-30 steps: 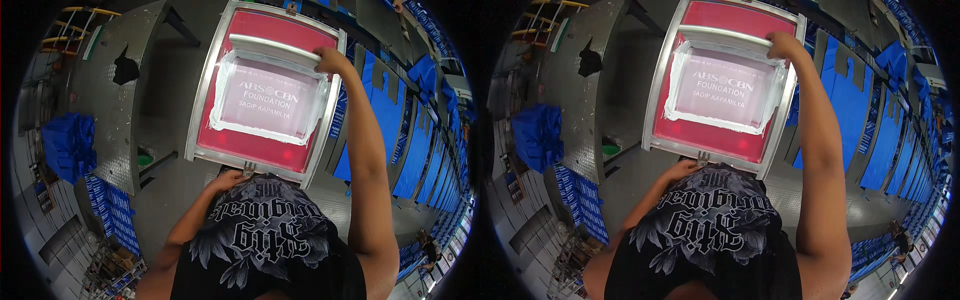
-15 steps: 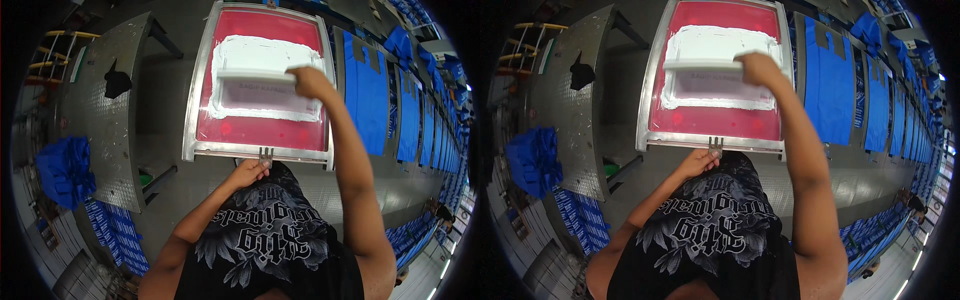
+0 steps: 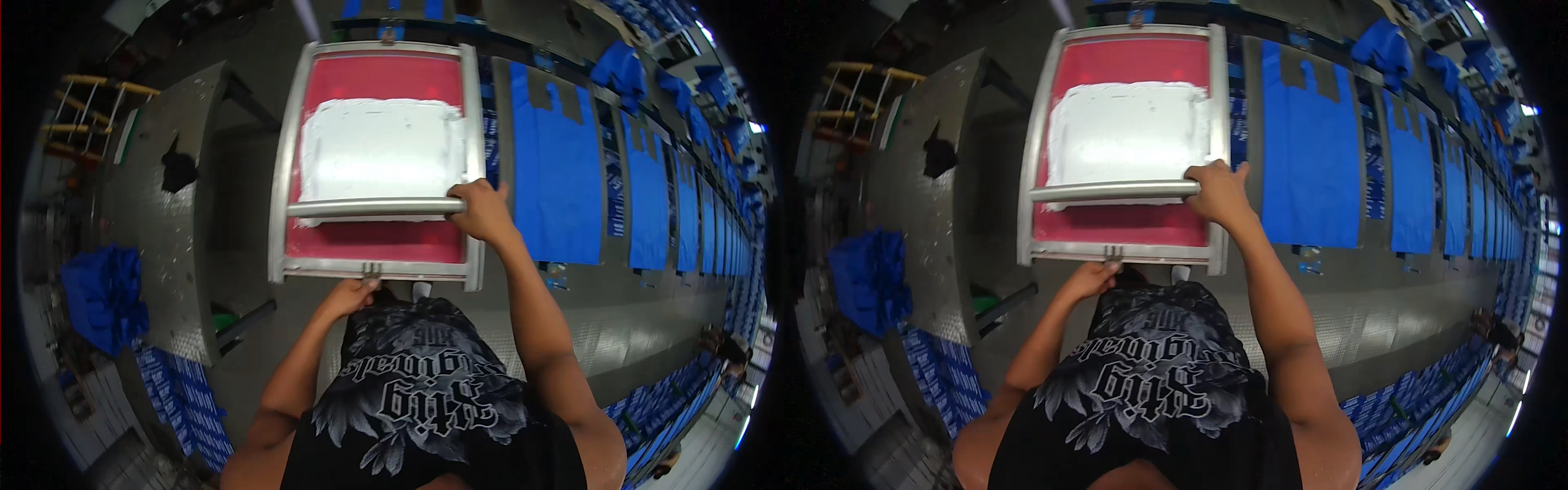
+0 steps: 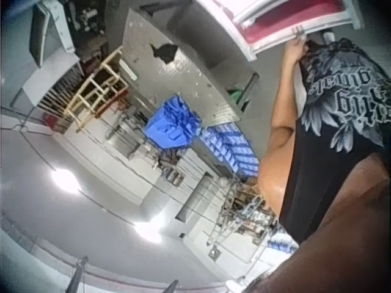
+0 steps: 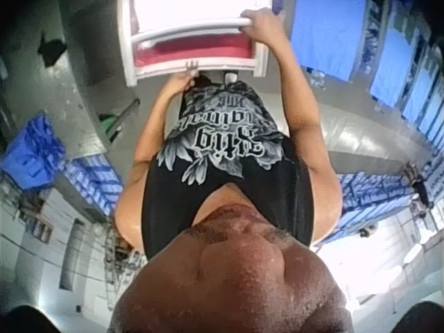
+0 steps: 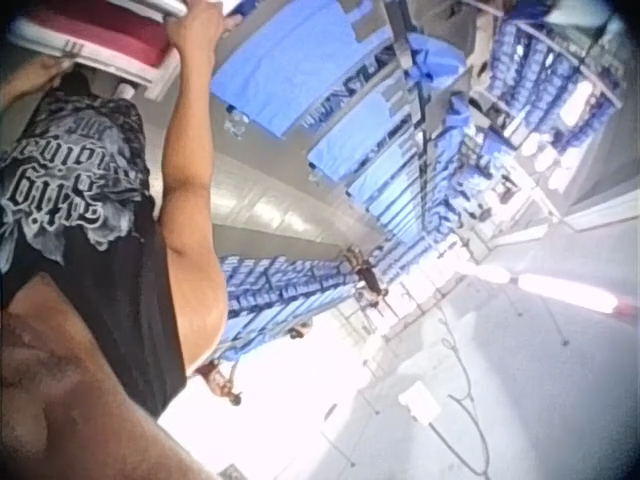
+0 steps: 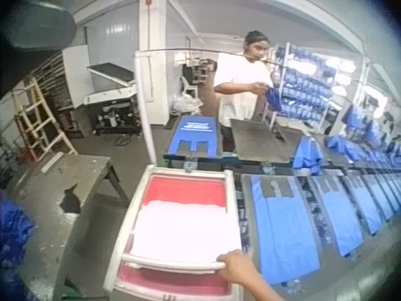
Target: Using a squeegee to apply white ink onto t-shirts through a screen printing frame.
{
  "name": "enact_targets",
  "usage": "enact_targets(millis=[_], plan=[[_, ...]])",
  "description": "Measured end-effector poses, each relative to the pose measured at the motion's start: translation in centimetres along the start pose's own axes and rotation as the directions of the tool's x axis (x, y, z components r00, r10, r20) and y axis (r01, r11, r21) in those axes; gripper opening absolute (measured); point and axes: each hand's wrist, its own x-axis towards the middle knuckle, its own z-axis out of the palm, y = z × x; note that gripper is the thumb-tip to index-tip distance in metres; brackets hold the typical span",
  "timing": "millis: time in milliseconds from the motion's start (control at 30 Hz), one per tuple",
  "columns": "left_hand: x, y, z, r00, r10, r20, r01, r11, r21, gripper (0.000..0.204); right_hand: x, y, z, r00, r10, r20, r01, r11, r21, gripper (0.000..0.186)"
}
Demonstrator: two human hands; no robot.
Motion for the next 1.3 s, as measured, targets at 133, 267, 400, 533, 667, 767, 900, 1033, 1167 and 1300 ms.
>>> enact_targets(millis=[133,267,400,533,667,767,900,1033,1167,1300], plan=[[-1.7,2.2,-5.6,0.883,0.252,-0.396,-0.14,0.947,0.29,0.041,2.4,5.5,3.5,0.987,0.102,0.127,-0.162,0.699,0.697,0.036],[0.6,4.2,-14.9,0.53,0.171,-0.831,-0.125,0.985,0.123,0.043,4.6,6.5,5.1,0.983,0.172,0.057,-0.134,0.474,0.871,0.033],[4.0,-4.5,-18.0,0.659,0.104,-0.745,-0.252,0.964,-0.088,0.054,6.1,3.9,6.5,0.975,0.19,0.118,-0.177,0.332,0.926,0.034],[0.3,3.3,-12.1,0.735,0.149,-0.661,-0.403,0.88,-0.25,0.046,1.7,9.3,1.3,0.959,0.251,0.131,-0.222,0.381,0.897,0.031],[2.3,7.8,-3.6,0.701,0.172,-0.692,-0.376,0.914,-0.154,0.043,-3.7,17.0,-3.9,0.944,0.32,0.081,-0.222,0.434,0.873,0.024],[6.2,12.8,3.9,0.753,0.247,-0.61,-0.429,0.887,-0.17,0.045,-8.1,25.3,-6.3,0.911,0.41,0.029,-0.193,0.364,0.911,0.025],[9.1,18.6,12.6,0.721,0.295,-0.627,-0.477,0.867,-0.141,0.045,-12.3,34.4,-7.7,0.885,0.466,0.003,-0.202,0.378,0.904,0.028],[9.0,21.8,17.5,0.715,0.248,-0.654,-0.482,0.852,-0.204,0.044,-12.1,40.3,-8.7,0.913,0.402,0.07,-0.228,0.361,0.904,0.029],[9.1,23.1,19.5,0.723,0.16,-0.672,-0.411,0.882,-0.232,0.042,-10.4,43.6,-8.6,0.936,0.338,0.096,-0.229,0.383,0.895,0.032],[10.7,21.9,19.1,0.648,0.234,-0.725,-0.363,0.931,-0.024,0.041,-9.5,45.8,-7.5,0.937,0.346,0.047,-0.224,0.493,0.841,0.035]])
